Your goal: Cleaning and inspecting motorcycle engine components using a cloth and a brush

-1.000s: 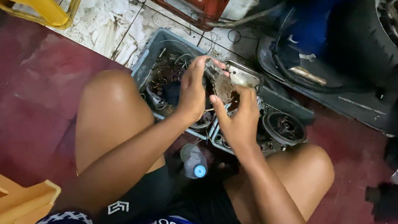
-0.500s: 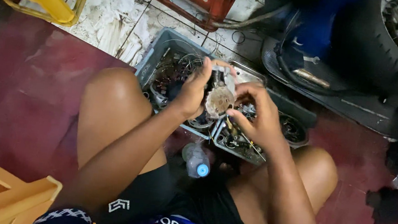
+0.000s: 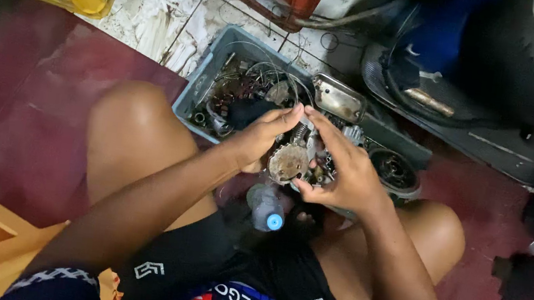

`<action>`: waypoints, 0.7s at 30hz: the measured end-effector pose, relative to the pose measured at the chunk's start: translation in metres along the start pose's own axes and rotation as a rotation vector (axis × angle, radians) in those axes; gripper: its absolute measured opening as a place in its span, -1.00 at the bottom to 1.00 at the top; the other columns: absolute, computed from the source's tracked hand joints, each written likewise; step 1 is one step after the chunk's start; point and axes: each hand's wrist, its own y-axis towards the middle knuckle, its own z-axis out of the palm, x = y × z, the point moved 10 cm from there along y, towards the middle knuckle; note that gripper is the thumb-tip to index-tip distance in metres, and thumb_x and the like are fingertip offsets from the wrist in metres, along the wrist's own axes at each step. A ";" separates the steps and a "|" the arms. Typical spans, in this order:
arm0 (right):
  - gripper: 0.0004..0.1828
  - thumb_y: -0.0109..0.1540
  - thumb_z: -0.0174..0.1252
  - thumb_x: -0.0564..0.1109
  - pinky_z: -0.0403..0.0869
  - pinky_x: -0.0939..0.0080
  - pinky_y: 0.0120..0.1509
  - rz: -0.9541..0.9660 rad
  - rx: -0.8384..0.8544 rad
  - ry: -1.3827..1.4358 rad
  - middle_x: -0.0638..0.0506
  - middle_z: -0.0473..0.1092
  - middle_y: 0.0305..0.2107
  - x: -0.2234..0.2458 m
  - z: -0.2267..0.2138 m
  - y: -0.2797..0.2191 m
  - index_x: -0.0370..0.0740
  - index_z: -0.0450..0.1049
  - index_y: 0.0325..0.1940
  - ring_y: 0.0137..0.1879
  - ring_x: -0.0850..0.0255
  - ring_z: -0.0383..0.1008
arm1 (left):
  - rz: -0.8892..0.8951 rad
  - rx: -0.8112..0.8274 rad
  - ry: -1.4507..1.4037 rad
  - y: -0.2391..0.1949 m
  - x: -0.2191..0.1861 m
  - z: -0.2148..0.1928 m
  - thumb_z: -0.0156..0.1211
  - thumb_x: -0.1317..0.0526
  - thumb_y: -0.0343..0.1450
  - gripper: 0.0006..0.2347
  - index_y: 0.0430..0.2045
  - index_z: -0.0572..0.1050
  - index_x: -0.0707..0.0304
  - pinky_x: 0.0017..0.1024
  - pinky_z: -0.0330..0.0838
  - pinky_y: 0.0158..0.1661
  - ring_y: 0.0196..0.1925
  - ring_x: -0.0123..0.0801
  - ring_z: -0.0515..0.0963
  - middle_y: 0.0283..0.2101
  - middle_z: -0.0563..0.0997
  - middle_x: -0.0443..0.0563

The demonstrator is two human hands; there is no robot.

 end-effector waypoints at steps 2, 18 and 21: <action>-0.02 -0.01 0.49 -0.02 0.45 -0.26 0.28 0.001 0.016 0.004 -0.45 0.34 0.22 -0.001 0.004 -0.004 -0.54 0.25 0.35 0.28 -0.36 0.41 | -0.008 0.055 -0.026 -0.006 0.000 0.006 0.23 -0.06 0.45 -0.62 -0.14 0.61 0.33 -0.29 0.44 0.12 -0.05 -0.37 0.56 -0.17 0.62 0.03; -0.05 -0.01 0.40 0.02 0.58 -0.15 0.00 0.015 0.108 -0.073 -0.39 0.41 0.17 0.008 0.019 -0.005 -0.50 0.26 0.36 0.04 -0.27 0.57 | -0.053 0.106 -0.051 -0.019 0.025 -0.002 0.02 -0.05 0.57 -0.66 -0.13 0.60 0.23 -0.29 0.48 0.13 -0.03 -0.41 0.61 -0.14 0.64 -0.04; -0.05 -0.01 0.37 0.01 0.57 -0.08 -0.08 0.023 0.110 -0.052 -0.37 0.39 0.20 0.000 0.024 -0.013 -0.50 0.26 0.37 -0.11 -0.19 0.62 | -0.032 0.112 0.017 -0.021 0.020 -0.003 -0.01 -0.05 0.58 -0.65 -0.16 0.61 0.24 -0.31 0.48 0.14 -0.03 -0.43 0.58 -0.14 0.62 -0.06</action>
